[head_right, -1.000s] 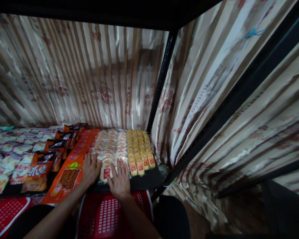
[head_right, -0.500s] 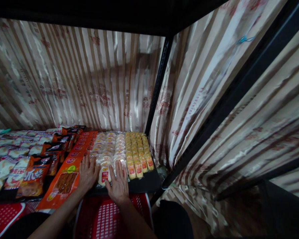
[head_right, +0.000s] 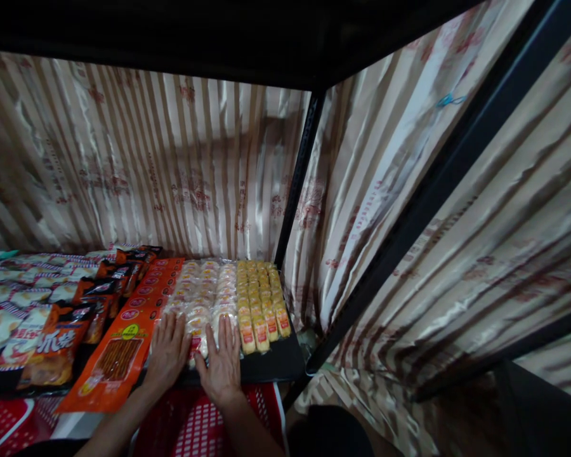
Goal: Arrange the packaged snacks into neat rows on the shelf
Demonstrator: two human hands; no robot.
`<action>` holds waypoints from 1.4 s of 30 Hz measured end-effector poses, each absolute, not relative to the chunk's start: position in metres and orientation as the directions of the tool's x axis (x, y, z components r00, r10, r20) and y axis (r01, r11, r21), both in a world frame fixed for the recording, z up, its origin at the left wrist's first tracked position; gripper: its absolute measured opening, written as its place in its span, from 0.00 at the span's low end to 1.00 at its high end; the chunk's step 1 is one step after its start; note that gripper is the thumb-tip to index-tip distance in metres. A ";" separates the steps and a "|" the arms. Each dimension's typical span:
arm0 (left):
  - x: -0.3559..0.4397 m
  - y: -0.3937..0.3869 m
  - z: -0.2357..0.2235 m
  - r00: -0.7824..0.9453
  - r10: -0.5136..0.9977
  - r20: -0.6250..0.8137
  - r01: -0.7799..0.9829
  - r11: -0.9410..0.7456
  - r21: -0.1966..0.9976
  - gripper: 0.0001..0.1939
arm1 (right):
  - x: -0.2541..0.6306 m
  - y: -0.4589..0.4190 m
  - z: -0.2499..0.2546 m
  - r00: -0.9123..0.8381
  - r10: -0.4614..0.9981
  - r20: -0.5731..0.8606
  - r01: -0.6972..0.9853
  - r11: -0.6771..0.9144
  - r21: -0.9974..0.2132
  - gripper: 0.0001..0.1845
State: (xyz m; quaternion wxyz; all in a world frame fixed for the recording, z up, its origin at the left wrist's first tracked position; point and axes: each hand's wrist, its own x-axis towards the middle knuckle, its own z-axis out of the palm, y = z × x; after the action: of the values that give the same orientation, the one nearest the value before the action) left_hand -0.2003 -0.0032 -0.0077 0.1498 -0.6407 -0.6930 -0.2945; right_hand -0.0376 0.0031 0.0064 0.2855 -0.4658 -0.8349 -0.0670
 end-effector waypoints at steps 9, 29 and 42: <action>-0.174 -0.051 -0.013 -0.025 0.760 0.650 0.970 -0.139 0.200 0.29 | -0.037 -0.010 -0.001 -0.437 0.771 0.463 0.809 0.562 -0.174 0.31; -0.147 -0.060 -0.024 0.052 0.817 0.574 0.977 -0.162 0.142 0.21 | -0.014 -0.021 0.004 -0.495 0.785 0.373 0.753 0.601 -0.266 0.30; -0.147 -0.066 -0.024 0.000 0.825 0.565 0.978 -0.119 0.173 0.21 | -0.008 -0.031 -0.001 -0.457 0.809 0.370 0.773 0.567 -0.285 0.29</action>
State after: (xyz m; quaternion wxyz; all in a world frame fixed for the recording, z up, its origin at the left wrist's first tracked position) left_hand -0.1473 -0.0657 -0.0236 0.1368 -0.6939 -0.6496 -0.2790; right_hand -0.0076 -0.0310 -0.0011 0.2374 -0.4640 -0.8526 0.0378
